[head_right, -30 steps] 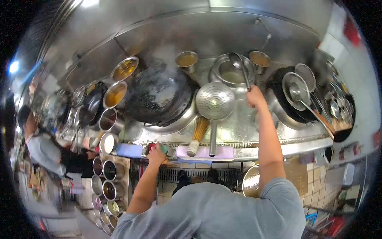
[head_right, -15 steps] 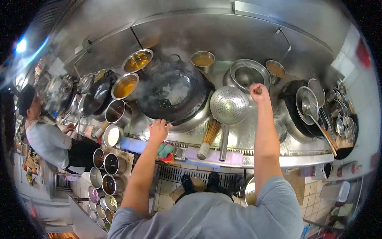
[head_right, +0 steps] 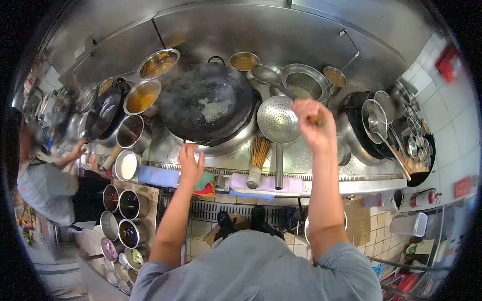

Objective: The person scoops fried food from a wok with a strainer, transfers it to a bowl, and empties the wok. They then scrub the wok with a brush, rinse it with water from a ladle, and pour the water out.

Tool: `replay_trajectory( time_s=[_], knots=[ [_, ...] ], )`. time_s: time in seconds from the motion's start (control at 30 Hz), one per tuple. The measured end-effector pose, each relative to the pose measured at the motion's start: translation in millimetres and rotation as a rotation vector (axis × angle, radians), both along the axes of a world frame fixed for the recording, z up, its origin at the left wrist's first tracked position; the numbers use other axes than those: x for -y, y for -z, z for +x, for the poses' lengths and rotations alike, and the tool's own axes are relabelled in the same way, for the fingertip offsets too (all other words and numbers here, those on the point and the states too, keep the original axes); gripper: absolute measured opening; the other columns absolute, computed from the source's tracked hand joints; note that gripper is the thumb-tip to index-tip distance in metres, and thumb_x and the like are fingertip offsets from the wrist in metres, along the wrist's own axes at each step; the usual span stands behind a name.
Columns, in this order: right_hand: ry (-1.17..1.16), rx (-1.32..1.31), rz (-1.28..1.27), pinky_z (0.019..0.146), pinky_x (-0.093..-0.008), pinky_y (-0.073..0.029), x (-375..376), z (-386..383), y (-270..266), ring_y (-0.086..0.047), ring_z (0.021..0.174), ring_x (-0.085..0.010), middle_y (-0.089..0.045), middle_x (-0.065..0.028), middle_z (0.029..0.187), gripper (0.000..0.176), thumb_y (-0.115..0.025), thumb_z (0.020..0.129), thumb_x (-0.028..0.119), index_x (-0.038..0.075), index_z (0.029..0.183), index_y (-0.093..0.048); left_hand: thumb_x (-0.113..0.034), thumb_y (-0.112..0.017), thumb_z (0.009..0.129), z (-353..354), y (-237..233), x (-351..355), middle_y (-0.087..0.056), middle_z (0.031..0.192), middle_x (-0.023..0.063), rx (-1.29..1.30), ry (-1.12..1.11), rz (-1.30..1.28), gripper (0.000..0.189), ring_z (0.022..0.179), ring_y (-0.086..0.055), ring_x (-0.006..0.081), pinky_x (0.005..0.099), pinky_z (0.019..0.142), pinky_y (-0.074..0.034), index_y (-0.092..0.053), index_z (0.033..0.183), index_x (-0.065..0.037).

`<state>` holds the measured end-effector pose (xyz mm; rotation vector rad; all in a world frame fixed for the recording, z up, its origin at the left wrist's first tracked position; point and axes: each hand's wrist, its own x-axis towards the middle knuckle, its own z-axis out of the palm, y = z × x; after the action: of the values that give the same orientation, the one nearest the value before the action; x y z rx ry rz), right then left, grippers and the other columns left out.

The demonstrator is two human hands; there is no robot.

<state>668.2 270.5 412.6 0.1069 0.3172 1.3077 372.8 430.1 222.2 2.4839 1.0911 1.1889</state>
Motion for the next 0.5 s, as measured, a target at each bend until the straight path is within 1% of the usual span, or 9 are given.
replay_trajectory(
  time_s=[0.03, 0.1, 0.13, 0.17, 0.27, 0.3, 0.37, 0.43, 0.5],
  knots=[
    [-0.023, -0.020, 0.010, 0.048, -0.0267, -0.046, 7, -9, 5, -0.046, 0.056, -0.0149, -0.040, -0.0098, 0.082, 0.022, -0.038, 0.083, -0.001, -0.010, 0.102, -0.031, -0.014, -0.058, 0.075, -7, 5, 26, -0.053, 0.092, 0.0107, -0.006, -0.005, -0.021, 0.020, 0.092, -0.049, 0.0290, 0.0454, 0.075, -0.037, -0.050, 0.091, -0.007],
    [-0.056, -0.038, 0.013, 0.047, -0.0257, -0.046, 18, -25, 16, -0.046, 0.055, -0.0141, -0.040, -0.0100, 0.083, 0.032, -0.038, 0.084, -0.001, -0.012, 0.112, -0.026, -0.012, -0.056, 0.074, -18, 50, 71, -0.055, 0.082, 0.0140, -0.006, 0.276, -0.322, 0.016, 0.077, -0.054, 0.0318, 0.0401, 0.067, -0.042, -0.052, 0.088, -0.004],
    [-0.120, 0.013, 0.018, 0.045, -0.0248, -0.046, 21, -30, 22, -0.046, 0.055, -0.0130, -0.041, -0.0097, 0.084, 0.037, -0.038, 0.085, -0.001, -0.013, 0.116, -0.024, -0.014, -0.055, 0.076, -23, 91, 98, -0.056, 0.077, 0.0150, -0.021, 0.351, -0.460, 0.014, 0.077, -0.055, 0.0334, 0.0401, 0.066, -0.044, -0.053, 0.086, -0.003],
    [-0.181, 0.059, 0.015, 0.044, -0.0238, -0.046, 26, -36, 28, -0.046, 0.055, -0.0118, -0.041, -0.0094, 0.084, 0.041, -0.039, 0.085, 0.000, -0.014, 0.119, -0.022, -0.017, -0.053, 0.079, -27, 100, 119, -0.056, 0.088, 0.0163, -0.188, 0.440, -0.710, 0.019, 0.085, -0.056, 0.0348, 0.0423, 0.073, -0.045, -0.052, 0.093, -0.004],
    [-0.339, 0.147, -0.074, 0.041, -0.0213, -0.044, 41, -34, 42, -0.045, 0.054, -0.0082, -0.041, -0.0076, 0.083, 0.041, -0.043, 0.086, 0.003, -0.009, 0.121, -0.026, -0.028, -0.059, 0.074, -37, 227, 153, -0.036, 0.130, 0.0218, -0.480, 0.336, -0.826, 0.065, 0.110, -0.045, 0.0401, 0.0462, 0.088, -0.042, -0.032, 0.128, -0.006],
    [-0.338, 0.158, -0.073, 0.041, -0.0213, -0.044, 47, -36, 48, -0.045, 0.054, -0.0082, -0.041, -0.0076, 0.083, 0.041, -0.043, 0.086, 0.003, -0.009, 0.121, -0.026, -0.028, -0.059, 0.074, -35, 237, 153, -0.036, 0.130, 0.0218, -0.470, 0.340, -0.821, 0.065, 0.110, -0.045, 0.0401, 0.0462, 0.088, -0.042, -0.032, 0.128, -0.006],
    [-0.455, 0.561, -0.235, 0.040, -0.0198, -0.040, 58, -41, 55, -0.043, 0.054, -0.0064, -0.042, -0.0061, 0.080, 0.038, -0.046, 0.087, 0.006, 0.001, 0.122, -0.032, -0.033, -0.059, 0.074, -24, 255, 150, -0.029, 0.136, 0.0186, -0.813, 0.188, -0.803, 0.071, 0.119, -0.038, 0.0356, 0.0517, 0.092, -0.038, -0.028, 0.132, -0.007],
    [-0.527, 0.746, -0.396, 0.040, -0.0184, -0.034, 60, -60, 45, -0.040, 0.053, -0.0056, -0.043, -0.0052, 0.078, 0.034, -0.047, 0.088, 0.007, 0.008, 0.120, -0.037, -0.038, -0.058, 0.074, -12, 274, 157, -0.025, 0.140, 0.0163, -0.865, 0.184, -0.908, 0.075, 0.125, -0.031, 0.0313, 0.0551, 0.096, -0.031, -0.026, 0.135, -0.008],
    [-0.573, 0.666, -0.399, 0.040, -0.0190, -0.033, 46, -73, 49, -0.040, 0.053, -0.0064, -0.044, -0.0061, 0.080, 0.029, -0.048, 0.087, 0.006, 0.007, 0.116, -0.041, -0.041, -0.057, 0.074, -1, 287, 167, -0.026, 0.139, 0.0162, -0.856, 0.124, -0.925, 0.076, 0.124, -0.032, 0.0338, 0.0550, 0.098, -0.028, -0.026, 0.134, -0.006]
  ],
)
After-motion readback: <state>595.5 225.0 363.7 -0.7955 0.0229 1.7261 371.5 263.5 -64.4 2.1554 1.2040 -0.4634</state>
